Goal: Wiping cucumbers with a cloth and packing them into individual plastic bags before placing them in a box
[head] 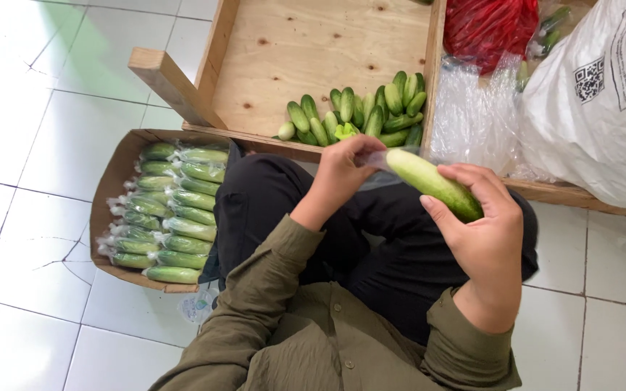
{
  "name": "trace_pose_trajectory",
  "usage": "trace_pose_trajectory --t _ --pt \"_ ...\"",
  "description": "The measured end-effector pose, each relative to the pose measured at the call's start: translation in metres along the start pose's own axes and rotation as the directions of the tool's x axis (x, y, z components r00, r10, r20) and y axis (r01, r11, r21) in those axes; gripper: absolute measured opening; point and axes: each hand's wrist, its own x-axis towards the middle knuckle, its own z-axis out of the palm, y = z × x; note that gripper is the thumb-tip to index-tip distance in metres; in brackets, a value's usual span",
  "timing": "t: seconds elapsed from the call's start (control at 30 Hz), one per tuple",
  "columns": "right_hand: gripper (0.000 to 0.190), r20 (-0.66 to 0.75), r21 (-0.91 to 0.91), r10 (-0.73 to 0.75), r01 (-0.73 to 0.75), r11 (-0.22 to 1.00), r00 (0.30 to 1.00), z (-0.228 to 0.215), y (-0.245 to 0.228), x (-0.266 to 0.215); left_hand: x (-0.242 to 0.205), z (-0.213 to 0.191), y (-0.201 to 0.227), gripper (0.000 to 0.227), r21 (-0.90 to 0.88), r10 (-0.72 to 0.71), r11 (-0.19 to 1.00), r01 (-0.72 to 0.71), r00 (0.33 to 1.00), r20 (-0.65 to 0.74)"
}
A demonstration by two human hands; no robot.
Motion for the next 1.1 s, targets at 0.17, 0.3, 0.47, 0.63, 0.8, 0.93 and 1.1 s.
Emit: trace_pose_trajectory --t 0.17,0.3,0.47,0.63,0.8,0.93,1.1 --pt "0.038 0.008 -0.078 0.038 -0.037 0.996 0.999 0.018 -0.001 0.001 -0.008 -0.009 0.009 0.043 0.043 0.079 0.996 -0.082 0.995 0.064" --pt "0.034 -0.003 -0.009 0.05 -0.05 0.999 0.999 0.029 -0.014 0.009 -0.006 -0.024 0.03 0.048 0.118 0.146 0.98 -0.16 0.982 0.118" --pt "0.037 -0.105 0.164 0.076 -0.059 0.985 0.992 0.049 0.001 0.01 -0.008 -0.019 0.036 0.041 0.119 0.151 0.976 -0.181 0.962 0.227" --pt "0.047 -0.149 0.062 -0.009 0.019 0.998 0.989 0.059 -0.001 0.011 -0.013 -0.005 0.037 0.045 0.02 0.162 0.985 -0.172 0.956 0.243" --pt "0.046 -0.155 -0.083 -0.194 0.183 0.98 0.969 0.06 0.0 0.015 -0.018 0.003 0.033 0.051 0.015 0.125 0.991 -0.133 0.965 0.232" --pt "0.046 -0.148 -0.03 -0.169 0.166 0.986 0.974 0.068 0.005 0.011 -0.018 -0.006 0.038 0.05 0.002 0.136 0.99 -0.14 0.966 0.219" --pt "0.037 -0.069 0.028 -0.071 0.073 0.997 0.995 0.079 0.022 0.007 -0.019 -0.013 0.035 0.048 0.122 -0.016 0.992 -0.018 0.963 0.271"
